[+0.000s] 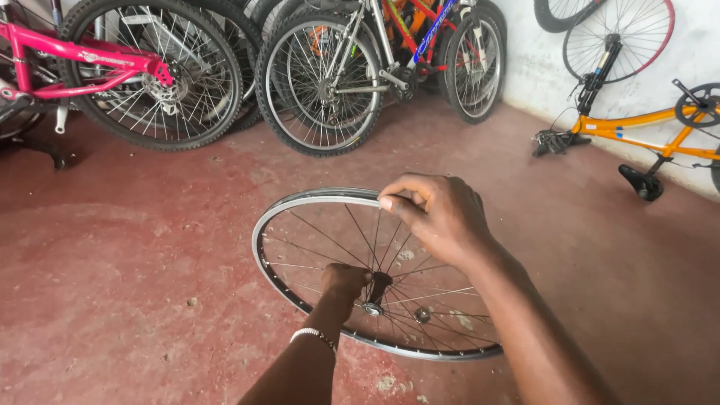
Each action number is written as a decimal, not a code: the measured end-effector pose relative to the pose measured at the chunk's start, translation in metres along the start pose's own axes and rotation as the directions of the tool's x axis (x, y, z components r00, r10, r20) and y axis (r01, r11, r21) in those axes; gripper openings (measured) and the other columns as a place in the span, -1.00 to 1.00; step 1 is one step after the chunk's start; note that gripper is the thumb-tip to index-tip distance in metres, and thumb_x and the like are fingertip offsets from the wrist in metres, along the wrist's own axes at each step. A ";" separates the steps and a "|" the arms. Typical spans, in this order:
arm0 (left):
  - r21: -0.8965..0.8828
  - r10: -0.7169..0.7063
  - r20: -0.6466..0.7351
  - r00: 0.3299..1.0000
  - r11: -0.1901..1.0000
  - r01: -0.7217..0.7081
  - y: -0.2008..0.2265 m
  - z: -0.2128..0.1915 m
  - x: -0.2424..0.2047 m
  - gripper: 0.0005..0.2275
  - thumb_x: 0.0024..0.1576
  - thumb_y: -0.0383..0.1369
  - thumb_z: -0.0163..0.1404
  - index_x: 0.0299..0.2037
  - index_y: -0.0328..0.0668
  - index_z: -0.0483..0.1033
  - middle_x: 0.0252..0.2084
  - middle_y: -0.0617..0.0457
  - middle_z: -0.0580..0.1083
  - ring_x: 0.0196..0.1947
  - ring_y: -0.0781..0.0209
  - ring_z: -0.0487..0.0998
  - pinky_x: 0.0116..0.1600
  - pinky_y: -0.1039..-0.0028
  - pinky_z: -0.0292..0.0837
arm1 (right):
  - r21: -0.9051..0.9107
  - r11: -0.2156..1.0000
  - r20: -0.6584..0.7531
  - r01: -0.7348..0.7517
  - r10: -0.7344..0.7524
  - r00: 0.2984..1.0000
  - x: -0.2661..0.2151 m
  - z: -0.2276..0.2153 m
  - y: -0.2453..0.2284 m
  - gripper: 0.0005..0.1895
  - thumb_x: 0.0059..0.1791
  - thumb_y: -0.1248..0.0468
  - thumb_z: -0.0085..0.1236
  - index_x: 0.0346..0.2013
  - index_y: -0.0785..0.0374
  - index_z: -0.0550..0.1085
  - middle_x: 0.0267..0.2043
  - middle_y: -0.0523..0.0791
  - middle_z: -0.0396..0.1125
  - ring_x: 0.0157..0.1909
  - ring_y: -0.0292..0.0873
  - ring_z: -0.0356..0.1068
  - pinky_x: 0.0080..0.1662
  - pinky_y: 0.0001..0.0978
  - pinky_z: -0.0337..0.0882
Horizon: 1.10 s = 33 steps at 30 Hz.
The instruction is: Inserting and threading metal spokes into a bicycle hub and rim to assemble a wheel.
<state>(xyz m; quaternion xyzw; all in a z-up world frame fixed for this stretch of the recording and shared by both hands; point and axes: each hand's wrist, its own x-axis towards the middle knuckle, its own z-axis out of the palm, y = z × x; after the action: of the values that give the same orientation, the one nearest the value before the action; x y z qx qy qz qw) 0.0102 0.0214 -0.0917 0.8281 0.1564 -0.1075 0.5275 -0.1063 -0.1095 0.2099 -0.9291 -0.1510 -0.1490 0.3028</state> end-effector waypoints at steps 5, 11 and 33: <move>-0.182 0.138 0.083 0.987 0.976 -0.121 0.040 -0.029 -0.048 -0.75 -0.02 -0.31 -0.01 -0.20 -0.07 0.68 -0.43 0.02 0.63 -0.34 0.24 0.64 -0.29 0.52 0.43 | -0.031 0.999 -0.071 -0.036 0.033 0.997 -0.002 -0.008 0.026 -0.80 0.04 0.21 0.17 -0.09 0.06 0.65 -0.73 -0.15 0.34 -0.70 -0.18 0.23 -0.46 -0.37 0.23; -0.590 0.375 0.137 0.917 0.774 -0.229 0.100 -0.074 -0.089 -0.76 0.16 -0.45 0.00 0.00 -0.34 0.57 -0.33 -0.21 0.62 -0.32 0.06 0.68 -0.30 0.44 0.55 | -0.006 0.996 -0.137 -0.089 0.087 0.987 -0.011 -0.025 0.055 -0.80 0.01 0.14 0.19 -0.14 0.05 0.66 -0.78 -0.17 0.20 -0.71 -0.21 0.16 -0.48 -0.39 0.18; -0.956 0.356 0.110 0.928 0.295 0.000 0.172 -0.074 -0.158 -0.85 0.06 -0.68 0.11 -0.21 -0.73 0.51 -0.23 -0.52 0.54 -0.17 -0.38 0.64 0.04 -0.08 0.62 | 0.104 0.979 -0.300 -0.176 0.199 0.933 -0.032 -0.049 0.075 -0.81 -0.03 0.14 0.27 -0.21 0.07 0.71 -0.78 -0.04 0.20 -0.65 -0.17 0.18 -0.48 -0.36 0.20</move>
<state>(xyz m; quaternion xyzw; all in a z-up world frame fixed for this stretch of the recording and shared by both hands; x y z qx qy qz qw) -0.0712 -0.0026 0.1379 0.3479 0.0127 -0.0608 0.9355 -0.1167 -0.2030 0.1966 -0.8925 -0.0180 -0.2569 0.3704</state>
